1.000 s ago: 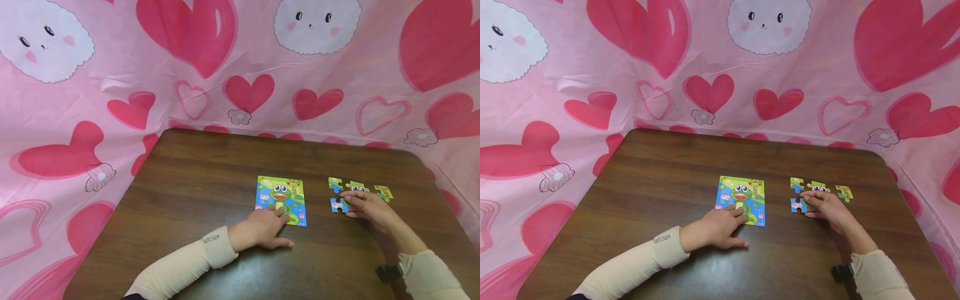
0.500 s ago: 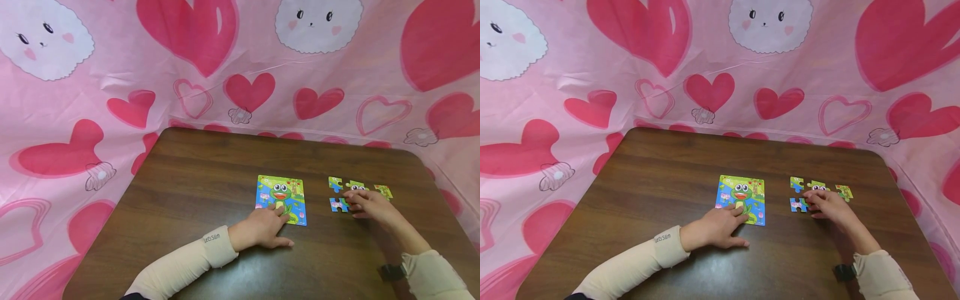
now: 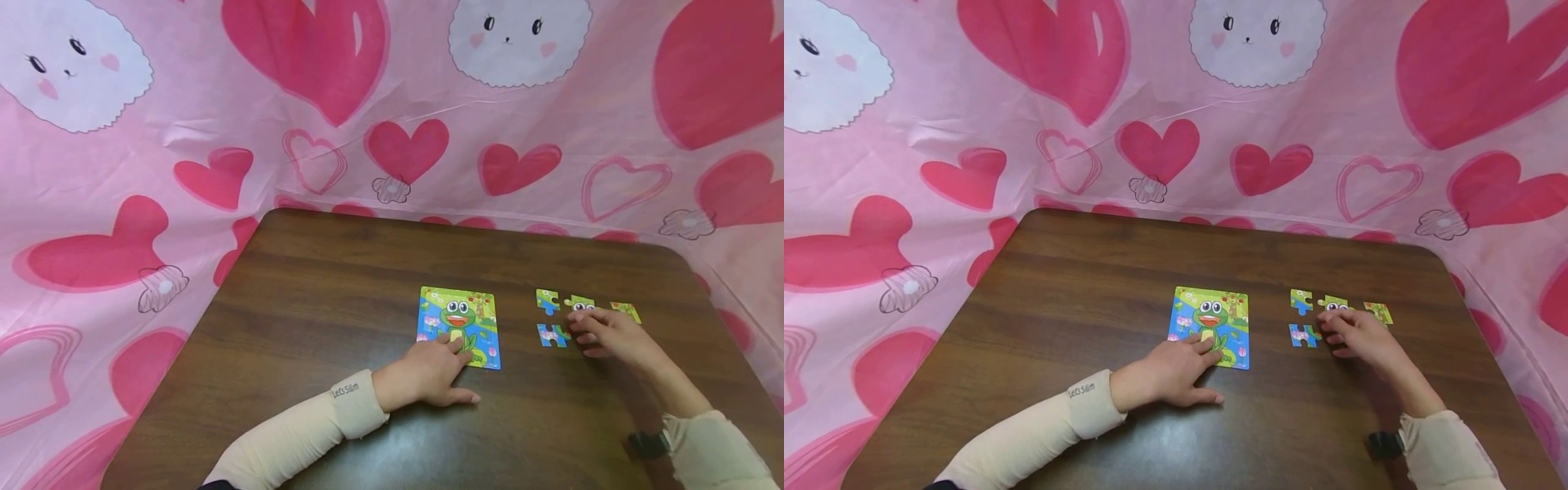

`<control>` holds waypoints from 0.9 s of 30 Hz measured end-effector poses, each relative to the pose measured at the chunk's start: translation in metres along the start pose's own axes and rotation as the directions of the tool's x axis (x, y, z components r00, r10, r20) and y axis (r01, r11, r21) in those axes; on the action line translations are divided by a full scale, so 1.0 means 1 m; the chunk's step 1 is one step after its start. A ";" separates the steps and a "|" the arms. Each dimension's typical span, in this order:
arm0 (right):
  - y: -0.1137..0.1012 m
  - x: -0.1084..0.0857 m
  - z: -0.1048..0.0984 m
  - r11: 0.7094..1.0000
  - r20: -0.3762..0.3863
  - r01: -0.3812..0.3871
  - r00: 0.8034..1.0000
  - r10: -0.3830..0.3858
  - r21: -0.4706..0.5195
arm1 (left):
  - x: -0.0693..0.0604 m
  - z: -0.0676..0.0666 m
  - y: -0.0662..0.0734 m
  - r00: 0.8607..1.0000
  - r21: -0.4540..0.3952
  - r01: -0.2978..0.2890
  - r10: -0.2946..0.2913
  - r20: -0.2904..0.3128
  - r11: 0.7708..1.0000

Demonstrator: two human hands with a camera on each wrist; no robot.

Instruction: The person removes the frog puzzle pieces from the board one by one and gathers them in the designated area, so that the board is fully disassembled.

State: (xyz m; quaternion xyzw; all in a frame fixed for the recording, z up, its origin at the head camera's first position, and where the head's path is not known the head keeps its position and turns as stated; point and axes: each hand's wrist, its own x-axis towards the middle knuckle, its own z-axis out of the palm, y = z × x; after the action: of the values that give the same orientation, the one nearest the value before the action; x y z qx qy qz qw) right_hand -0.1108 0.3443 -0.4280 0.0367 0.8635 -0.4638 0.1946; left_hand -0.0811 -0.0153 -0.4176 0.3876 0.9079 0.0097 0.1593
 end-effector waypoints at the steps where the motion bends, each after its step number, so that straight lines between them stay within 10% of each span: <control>1: -0.002 0.001 0.000 1.000 -0.003 0.002 1.000 -0.002 -0.008 | 0.000 0.000 0.000 1.000 0.002 0.000 0.000 -0.001 1.000; 27: -0.059 0.027 0.037 0.983 0.007 0.148 0.989 -0.149 0.110 | -0.001 0.001 0.001 1.000 0.027 -0.003 0.003 -0.019 1.000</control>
State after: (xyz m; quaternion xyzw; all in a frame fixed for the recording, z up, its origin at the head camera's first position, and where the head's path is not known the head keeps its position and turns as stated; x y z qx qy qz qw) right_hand -0.1391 0.2777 -0.4095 -0.0208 0.8358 -0.5237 0.1639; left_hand -0.0799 -0.0152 -0.4181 0.3910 0.9089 0.0013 0.1452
